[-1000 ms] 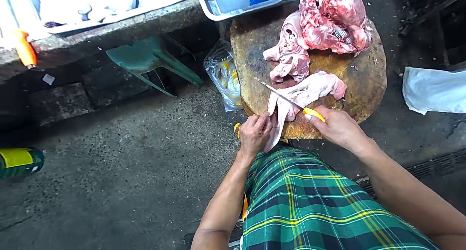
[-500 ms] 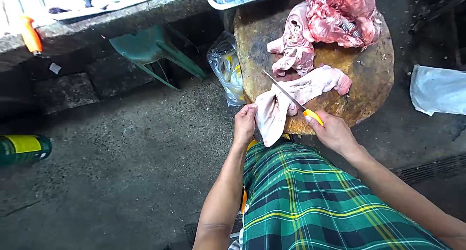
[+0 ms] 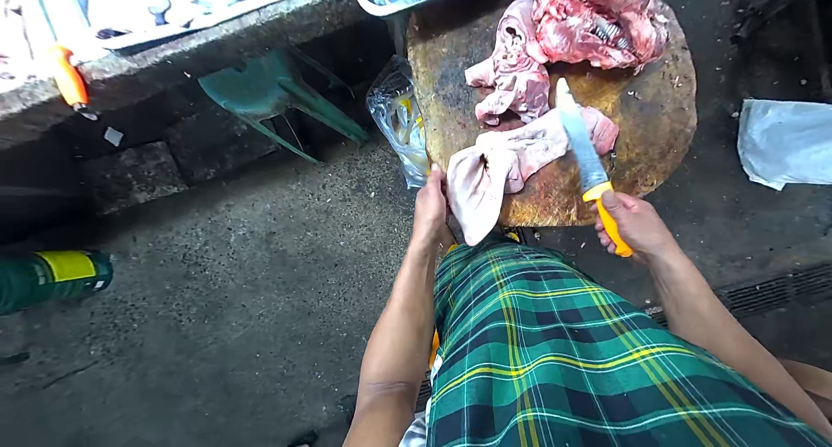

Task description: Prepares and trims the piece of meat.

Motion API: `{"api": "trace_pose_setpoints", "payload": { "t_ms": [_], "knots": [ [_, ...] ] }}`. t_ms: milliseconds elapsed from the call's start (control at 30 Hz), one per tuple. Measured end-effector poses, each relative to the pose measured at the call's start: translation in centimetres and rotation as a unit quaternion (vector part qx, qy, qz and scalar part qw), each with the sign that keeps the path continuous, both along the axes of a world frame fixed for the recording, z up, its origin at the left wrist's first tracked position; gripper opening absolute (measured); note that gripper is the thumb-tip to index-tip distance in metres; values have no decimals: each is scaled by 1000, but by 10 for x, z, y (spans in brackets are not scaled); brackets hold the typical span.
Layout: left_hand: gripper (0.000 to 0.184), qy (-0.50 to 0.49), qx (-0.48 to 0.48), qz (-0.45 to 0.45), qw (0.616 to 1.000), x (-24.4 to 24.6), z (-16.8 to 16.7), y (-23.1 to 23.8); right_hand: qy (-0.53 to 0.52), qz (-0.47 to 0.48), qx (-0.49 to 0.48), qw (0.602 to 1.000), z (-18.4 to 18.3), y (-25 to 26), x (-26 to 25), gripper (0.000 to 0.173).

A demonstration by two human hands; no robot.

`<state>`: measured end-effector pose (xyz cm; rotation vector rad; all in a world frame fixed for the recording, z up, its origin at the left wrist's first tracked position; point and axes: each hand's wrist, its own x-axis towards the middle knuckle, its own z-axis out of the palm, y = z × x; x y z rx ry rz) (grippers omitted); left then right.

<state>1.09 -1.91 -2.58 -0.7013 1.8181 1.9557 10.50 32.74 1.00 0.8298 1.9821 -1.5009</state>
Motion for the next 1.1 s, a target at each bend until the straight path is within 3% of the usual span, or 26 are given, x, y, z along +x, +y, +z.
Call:
{"api": "trace_pose_setpoints", "payload": {
  "t_ms": [100, 267, 433, 500, 667, 867, 1033, 1100],
  "knots": [
    [82, -64, 106, -8, 992, 6, 4, -9, -56, -73, -88, 992, -38, 34, 39, 56],
    [83, -94, 145, -35, 984, 19, 3, -18, -81, -76, -120, 987, -68, 57, 94, 55],
    [32, -116, 111, -128, 979, 25, 31, 7, -22, -36, -23, 999, -65, 56, 108, 45],
    [21, -136, 100, -140, 976, 26, 41, 26, -2, -26, 40, 999, -55, 42, 102, 48],
    [22, -151, 192, -185, 952, 30, 44, 66, 11, -53, 106, 993, -15, -7, 90, 50],
    [24, -181, 262, -190, 929, 28, 30, 95, 59, -90, 70, 992, 28, -91, 101, 59],
    [23, -209, 290, -199, 913, 22, 28, 91, 34, -71, 154, 985, 17, -148, 99, 56],
    [35, -220, 329, -198, 896, 17, 22, 81, 4, -67, 193, 979, 10, -159, 97, 60]
  ]
}}
